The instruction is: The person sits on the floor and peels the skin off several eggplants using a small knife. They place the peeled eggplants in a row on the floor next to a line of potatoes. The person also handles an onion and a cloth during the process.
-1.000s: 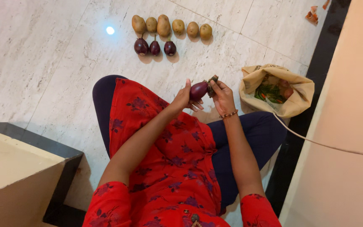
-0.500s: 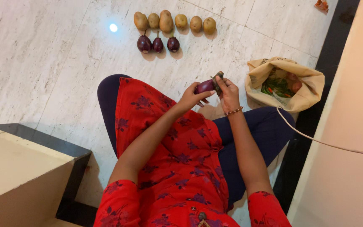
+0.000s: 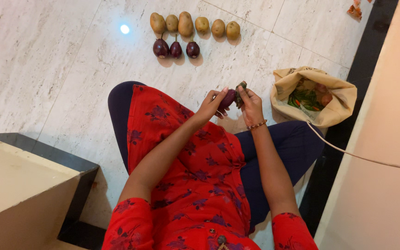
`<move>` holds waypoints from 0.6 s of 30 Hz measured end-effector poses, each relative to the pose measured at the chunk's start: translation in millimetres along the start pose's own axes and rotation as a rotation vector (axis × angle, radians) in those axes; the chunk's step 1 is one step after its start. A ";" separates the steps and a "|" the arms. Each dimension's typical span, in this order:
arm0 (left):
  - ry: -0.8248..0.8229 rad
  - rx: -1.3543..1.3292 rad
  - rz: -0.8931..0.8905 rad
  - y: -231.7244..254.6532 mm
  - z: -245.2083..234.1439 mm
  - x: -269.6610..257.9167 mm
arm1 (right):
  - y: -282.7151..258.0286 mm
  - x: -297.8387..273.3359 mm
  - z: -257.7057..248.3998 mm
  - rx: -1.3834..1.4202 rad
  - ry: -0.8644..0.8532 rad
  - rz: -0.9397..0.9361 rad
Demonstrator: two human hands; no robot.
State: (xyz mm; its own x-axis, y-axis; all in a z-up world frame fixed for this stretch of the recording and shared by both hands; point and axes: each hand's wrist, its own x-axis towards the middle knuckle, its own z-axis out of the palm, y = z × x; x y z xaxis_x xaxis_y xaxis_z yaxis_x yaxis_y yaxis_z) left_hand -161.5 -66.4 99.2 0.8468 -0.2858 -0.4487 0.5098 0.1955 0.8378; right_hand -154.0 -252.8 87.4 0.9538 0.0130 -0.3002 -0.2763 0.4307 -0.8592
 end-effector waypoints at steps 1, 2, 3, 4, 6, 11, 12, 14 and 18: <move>-0.003 0.003 -0.011 1.5 -0.1 -0.7 | -0.2 -0.6 0.4 -0.009 0.012 0.001; -0.006 0.006 -0.022 3.0 -0.6 -0.7 | 0.0 -0.6 0.8 -0.005 0.011 0.000; -0.011 0.009 -0.034 3.3 -0.7 -0.9 | 0.5 -0.6 0.7 -0.001 0.013 -0.001; -0.024 0.019 -0.014 2.7 -1.0 -1.4 | 1.1 -0.4 0.0 0.004 0.015 -0.001; -0.050 0.042 0.028 0.8 -2.1 -1.1 | 2.6 1.2 -1.3 -0.003 0.002 -0.024; -0.088 0.098 0.011 -12.8 -3.9 5.4 | 3.2 0.2 -2.2 -0.046 0.041 -0.035; -0.095 0.060 0.016 -16.5 -4.4 7.4 | 3.3 0.5 -1.6 -0.032 0.057 -0.044; -0.099 -0.025 0.072 -20.9 -5.7 12.7 | 3.3 2.4 -0.4 -0.030 0.099 -0.063; -0.037 -0.054 0.091 -21.4 -8.2 18.2 | 6.1 1.7 -2.5 -0.093 0.185 -0.127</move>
State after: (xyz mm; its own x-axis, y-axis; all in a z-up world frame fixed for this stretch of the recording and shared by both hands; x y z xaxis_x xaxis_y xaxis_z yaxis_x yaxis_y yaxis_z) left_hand -155.8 -68.1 70.6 0.8841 -0.2992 -0.3588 0.4395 0.2720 0.8561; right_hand -154.4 -252.3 80.6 0.9461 -0.2053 -0.2504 -0.1731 0.3330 -0.9269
